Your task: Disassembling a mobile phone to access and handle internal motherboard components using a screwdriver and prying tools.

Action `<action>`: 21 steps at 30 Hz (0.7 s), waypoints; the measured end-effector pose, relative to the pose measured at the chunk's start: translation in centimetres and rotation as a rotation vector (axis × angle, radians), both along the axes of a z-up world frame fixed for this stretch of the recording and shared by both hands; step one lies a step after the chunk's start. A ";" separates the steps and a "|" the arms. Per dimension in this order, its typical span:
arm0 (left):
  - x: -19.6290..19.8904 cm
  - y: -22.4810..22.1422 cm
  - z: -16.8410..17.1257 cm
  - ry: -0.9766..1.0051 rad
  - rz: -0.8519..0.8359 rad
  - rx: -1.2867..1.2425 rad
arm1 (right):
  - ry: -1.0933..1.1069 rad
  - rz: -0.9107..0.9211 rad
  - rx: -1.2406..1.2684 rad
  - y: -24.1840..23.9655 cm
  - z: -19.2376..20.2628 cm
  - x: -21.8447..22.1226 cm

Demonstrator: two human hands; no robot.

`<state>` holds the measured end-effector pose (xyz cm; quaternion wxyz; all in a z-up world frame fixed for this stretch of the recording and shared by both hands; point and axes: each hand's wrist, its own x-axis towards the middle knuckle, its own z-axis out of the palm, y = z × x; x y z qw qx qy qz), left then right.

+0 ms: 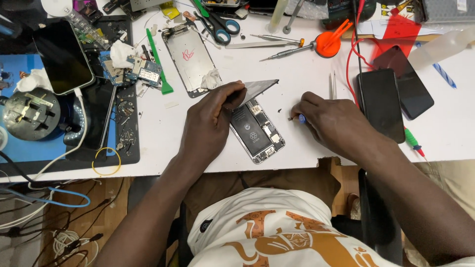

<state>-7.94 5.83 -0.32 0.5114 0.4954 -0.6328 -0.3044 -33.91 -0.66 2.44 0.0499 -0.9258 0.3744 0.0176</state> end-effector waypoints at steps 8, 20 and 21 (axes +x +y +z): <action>0.0 0.0 -0.1 -0.007 0.002 0.001 | -0.337 -0.121 0.303 0.7 0.3 0.9; 0.0 0.0 -0.1 0.006 0.003 -0.019 | -0.378 0.082 0.326 0.3 0.9 4.6; 0.1 0.0 -0.1 0.007 0.005 -0.018 | -0.376 0.084 0.327 0.2 0.8 4.6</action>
